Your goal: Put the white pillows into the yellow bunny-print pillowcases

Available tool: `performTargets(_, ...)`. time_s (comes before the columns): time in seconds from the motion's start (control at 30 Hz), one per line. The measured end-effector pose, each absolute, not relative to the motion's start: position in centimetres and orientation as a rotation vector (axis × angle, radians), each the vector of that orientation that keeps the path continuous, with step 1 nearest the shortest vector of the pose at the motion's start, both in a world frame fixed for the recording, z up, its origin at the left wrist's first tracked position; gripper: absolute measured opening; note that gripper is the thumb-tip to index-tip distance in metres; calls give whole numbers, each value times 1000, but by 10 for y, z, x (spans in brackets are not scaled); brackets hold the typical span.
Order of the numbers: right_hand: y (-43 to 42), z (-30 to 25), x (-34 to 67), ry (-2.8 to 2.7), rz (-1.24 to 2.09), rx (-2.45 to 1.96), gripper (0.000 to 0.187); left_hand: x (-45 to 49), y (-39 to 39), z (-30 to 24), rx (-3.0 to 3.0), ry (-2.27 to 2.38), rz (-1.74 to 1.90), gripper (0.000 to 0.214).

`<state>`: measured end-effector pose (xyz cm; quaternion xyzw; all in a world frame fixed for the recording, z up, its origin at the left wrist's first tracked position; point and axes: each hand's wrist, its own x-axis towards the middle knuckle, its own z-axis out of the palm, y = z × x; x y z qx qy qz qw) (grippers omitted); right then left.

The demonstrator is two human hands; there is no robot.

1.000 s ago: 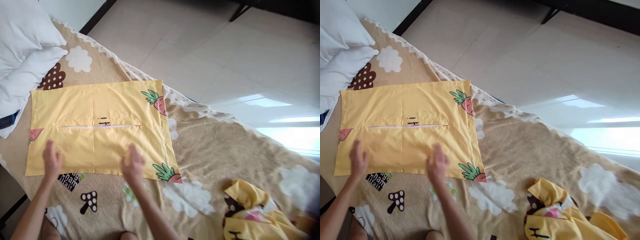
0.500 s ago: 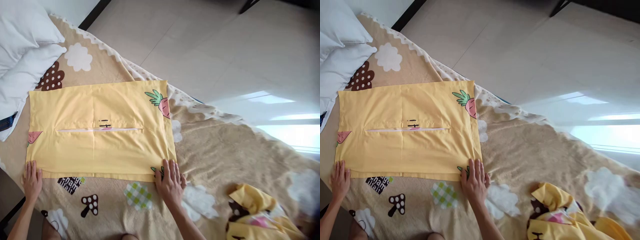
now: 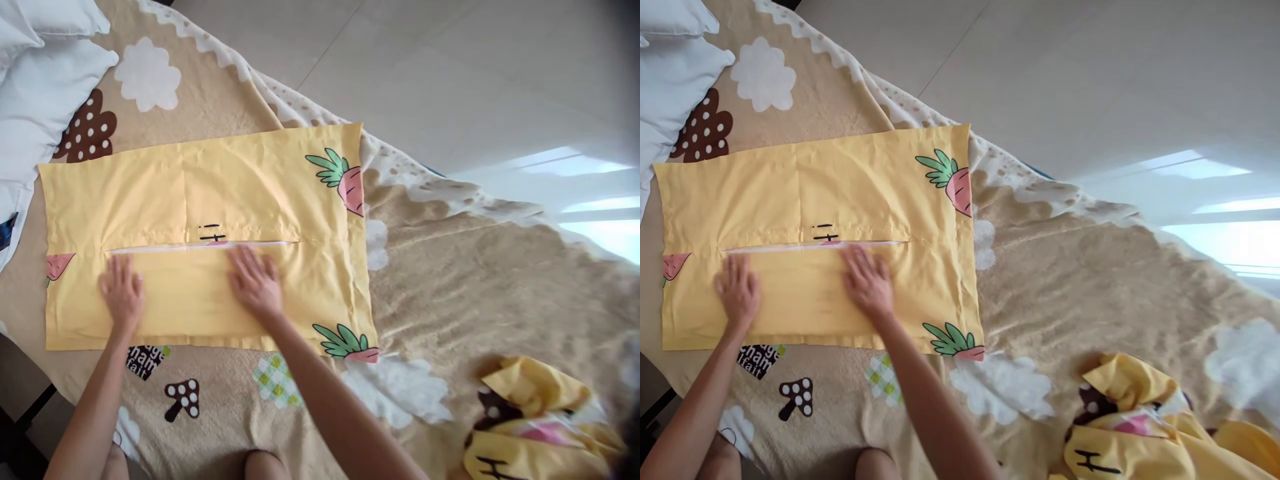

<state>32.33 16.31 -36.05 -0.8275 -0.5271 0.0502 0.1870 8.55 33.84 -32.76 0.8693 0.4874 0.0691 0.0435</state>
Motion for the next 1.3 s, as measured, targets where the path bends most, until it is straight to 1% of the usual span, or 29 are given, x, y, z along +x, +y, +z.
performTargets(0.1,87,-363,387,-1317,124,-2464,50,28,352,-321,2568,1728,230,58)
performTargets(0.2,57,-361,403,-899,28,-2612,55,5,354,-321,2541,1757,238,58)
performTargets(0.27,76,-361,376,-632,-80,-2666,59,5,352,-324,2548,1761,280,58)
performTargets(0.33,119,-359,318,-615,-88,-2637,58,8,351,-328,2562,1755,317,58)
performTargets(0.4,174,-352,239,-856,70,-2480,54,10,351,-331,2573,1751,334,57)
performTargets(0.47,223,-341,164,-1178,334,-2250,54,9,351,-332,2581,1751,327,56)
performTargets(0.53,250,-332,116,-1325,505,-2124,55,7,352,-332,2597,1742,318,56)
performTargets(0.57,251,-330,107,-1370,554,-2095,55,7,352,-332,2603,1738,312,57)
performTargets(0.63,228,-335,121,-1429,551,-2121,57,7,352,-331,2602,1741,302,57)
performTargets(0.67,203,-341,141,-1443,498,-2174,58,8,352,-331,2593,1749,294,58)
performTargets(0.73,136,-355,196,-1369,311,-2411,59,8,352,-332,2569,1759,262,58)
performTargets(0.8,60,-367,255,-1131,188,-2711,62,8,351,-333,2561,1757,245,59)
performTargets(0.87,-6,-372,304,-1073,213,-2790,60,7,351,-334,2569,1759,259,59)
performTargets(0.9,-30,-371,321,-1094,280,-2786,61,7,350,-335,2572,1759,265,59)
performTargets(0.97,-49,-364,339,-1040,346,-2796,61,6,349,-337,2567,1760,255,59)
performTargets(1.03,-28,-350,335,-917,269,-2796,61,5,348,-339,2552,1753,224,59)
performTargets(1.1,31,-335,312,-883,133,-2714,60,4,347,-340,2540,1748,204,60)
performTargets(1.2,165,-319,256,-1185,176,-2397,62,4,346,-341,2543,1754,179,61)
performTargets(1.23,213,-317,240,-1295,236,-2289,62,4,346,-342,2553,1756,166,61)
performTargets(1.3,299,-316,223,-1443,366,-2162,58,3,346,-343,2577,1747,142,62)
